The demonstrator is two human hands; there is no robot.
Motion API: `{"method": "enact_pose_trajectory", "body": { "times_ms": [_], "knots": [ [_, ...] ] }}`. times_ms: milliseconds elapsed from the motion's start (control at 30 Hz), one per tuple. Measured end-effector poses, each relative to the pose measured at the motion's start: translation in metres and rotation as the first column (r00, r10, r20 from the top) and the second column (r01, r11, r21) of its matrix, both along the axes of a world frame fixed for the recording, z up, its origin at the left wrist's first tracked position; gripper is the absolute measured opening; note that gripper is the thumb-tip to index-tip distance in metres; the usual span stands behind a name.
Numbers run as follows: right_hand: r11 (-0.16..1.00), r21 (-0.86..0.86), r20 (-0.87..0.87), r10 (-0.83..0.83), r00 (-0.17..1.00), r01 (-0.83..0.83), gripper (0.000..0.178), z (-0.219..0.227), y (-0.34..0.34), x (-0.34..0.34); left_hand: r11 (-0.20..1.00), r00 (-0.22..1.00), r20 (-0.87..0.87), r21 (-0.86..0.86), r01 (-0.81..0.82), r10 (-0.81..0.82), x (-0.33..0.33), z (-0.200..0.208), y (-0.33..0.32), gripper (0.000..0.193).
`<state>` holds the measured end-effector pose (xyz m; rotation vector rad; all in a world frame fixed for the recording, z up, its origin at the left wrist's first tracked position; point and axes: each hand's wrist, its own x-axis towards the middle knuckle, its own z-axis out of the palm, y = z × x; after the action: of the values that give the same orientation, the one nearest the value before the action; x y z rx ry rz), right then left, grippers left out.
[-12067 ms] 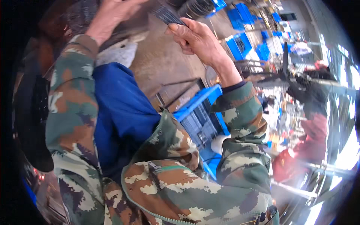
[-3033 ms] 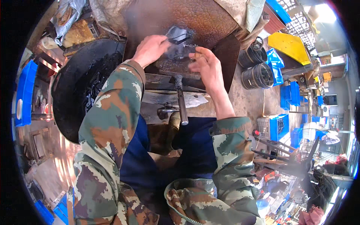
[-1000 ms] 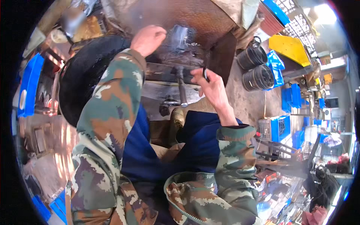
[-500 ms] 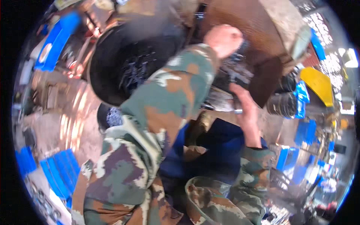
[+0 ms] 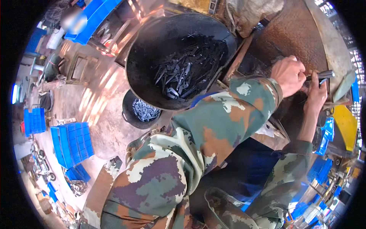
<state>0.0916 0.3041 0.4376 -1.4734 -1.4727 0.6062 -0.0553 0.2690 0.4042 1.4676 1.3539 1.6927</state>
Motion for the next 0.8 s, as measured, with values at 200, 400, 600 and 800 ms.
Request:
{"method": "enact_pose_trajectory", "body": {
  "times_ms": [200, 400, 600, 800],
  "knots": [
    [0.999, -0.041, -0.093, -0.011, 0.996, 0.007, 0.024, -0.011, 0.056, 0.008, 1.0, 1.0, 0.014, 0.011, -0.003, 0.003, 0.01, -0.008, 0.009, 0.011],
    [1.0, -0.021, -0.143, 0.001, 0.99, -0.004, 0.027, -0.019, 0.065, 0.005, 1.0, 1.0, 0.004, -0.003, 0.017, -0.017, 0.0, -0.01, 0.011, 0.01],
    [0.999, -0.036, -0.102, 0.004, 0.995, -0.008, 0.029, -0.03, 0.07, -0.005, 0.992, 0.992, -0.011, -0.031, 0.124, -0.124, -0.057, 0.006, 0.02, 0.023],
    [1.0, -0.013, -0.016, -0.025, 1.0, 0.025, 0.039, -0.016, 0.069, 0.004, 0.932, 0.841, -0.434, -0.3, 0.205, -0.324, -0.23, -0.031, 0.003, 0.029]
  ]
}}
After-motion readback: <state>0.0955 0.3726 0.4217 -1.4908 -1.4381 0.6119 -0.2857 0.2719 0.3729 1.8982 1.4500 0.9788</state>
